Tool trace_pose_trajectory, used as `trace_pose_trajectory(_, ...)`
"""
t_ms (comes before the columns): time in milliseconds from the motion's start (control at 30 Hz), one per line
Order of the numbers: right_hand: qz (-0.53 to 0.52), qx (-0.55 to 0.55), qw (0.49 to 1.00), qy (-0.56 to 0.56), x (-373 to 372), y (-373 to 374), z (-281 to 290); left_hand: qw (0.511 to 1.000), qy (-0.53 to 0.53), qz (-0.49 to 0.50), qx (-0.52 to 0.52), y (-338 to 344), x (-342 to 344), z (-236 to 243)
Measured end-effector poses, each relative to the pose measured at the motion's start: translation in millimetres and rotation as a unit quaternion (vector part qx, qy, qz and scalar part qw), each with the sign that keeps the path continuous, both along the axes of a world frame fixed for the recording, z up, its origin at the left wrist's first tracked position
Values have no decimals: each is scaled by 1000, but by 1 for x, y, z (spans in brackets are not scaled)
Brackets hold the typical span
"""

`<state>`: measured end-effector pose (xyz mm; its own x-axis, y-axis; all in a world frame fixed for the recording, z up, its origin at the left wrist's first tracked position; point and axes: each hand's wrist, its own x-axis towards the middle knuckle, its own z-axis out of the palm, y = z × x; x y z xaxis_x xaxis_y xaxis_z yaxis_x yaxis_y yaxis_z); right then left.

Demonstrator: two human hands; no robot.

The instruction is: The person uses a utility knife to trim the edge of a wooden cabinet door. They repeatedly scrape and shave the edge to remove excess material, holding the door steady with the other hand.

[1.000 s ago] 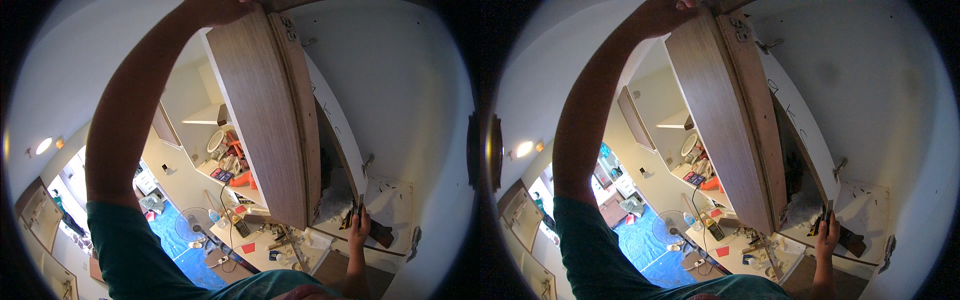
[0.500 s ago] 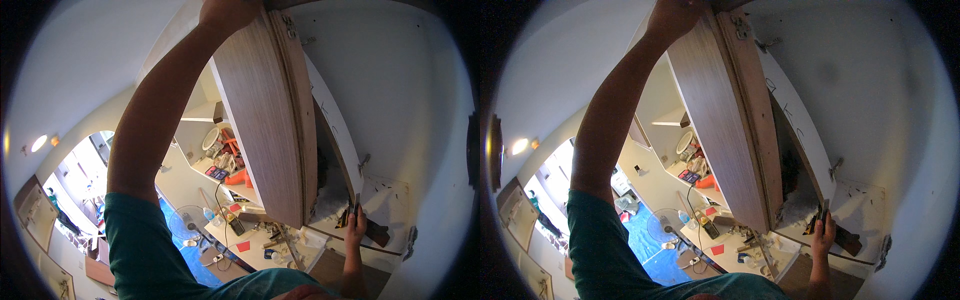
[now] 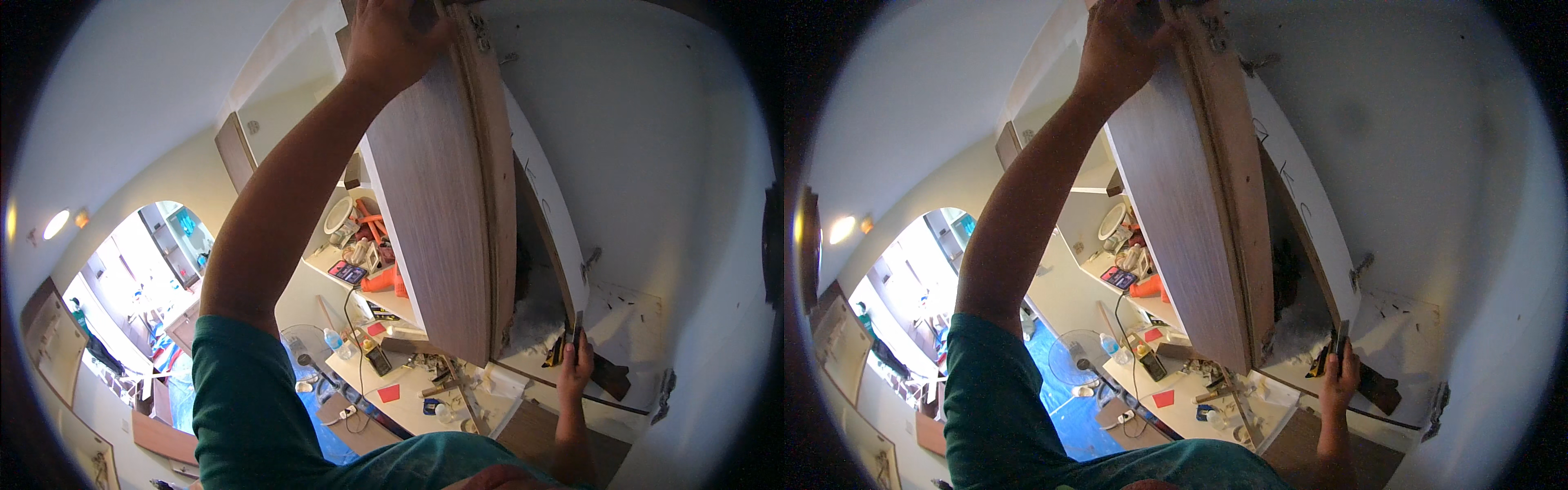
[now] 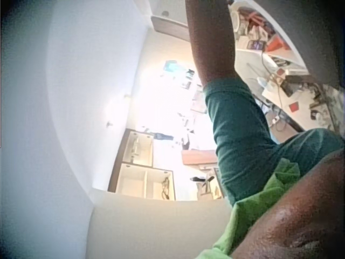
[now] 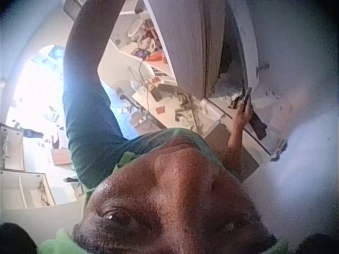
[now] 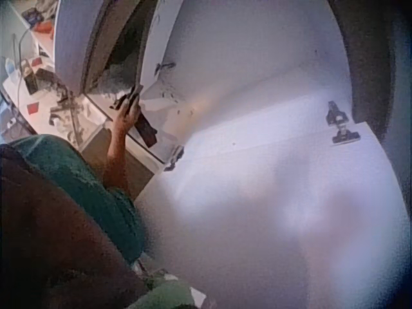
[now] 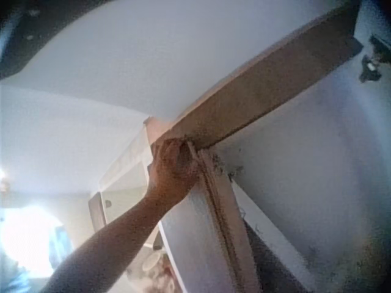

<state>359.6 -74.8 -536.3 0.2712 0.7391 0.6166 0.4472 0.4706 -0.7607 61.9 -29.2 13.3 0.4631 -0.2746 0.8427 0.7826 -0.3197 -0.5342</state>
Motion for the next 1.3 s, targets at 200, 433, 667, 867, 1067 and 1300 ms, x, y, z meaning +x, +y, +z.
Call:
trace_pose_trajectory(200, 3, -4, 1000, 7, 1, 0, -1, 994, -56, -15, -93, -6, 3, -24)
trace_pose_trajectory(433, -34, -5, 999, -23, 1, 2, -3, 992, -27, -39, -114, -18, 5, -53)
trace_pose_trajectory(667, -6, 27, 1000, -7, 2, 6, -2, 995, -45, -23, -91, -5, -5, -94)
trace_pose_trajectory(867, 4, 15, 1000, 5, 0, 3, 3, 996, 4, -7, -93, -20, -9, -98)
trace_pose_trajectory(1067, -16, -8, 1000, -11, -3, 1, 2, 967, 190, 160, -58, -41, -14, -33)
trace_pose_trajectory(1300, -13, 20, 999, -27, -3, 5, 0, 920, 322, 167, -146, -52, 0, -25)
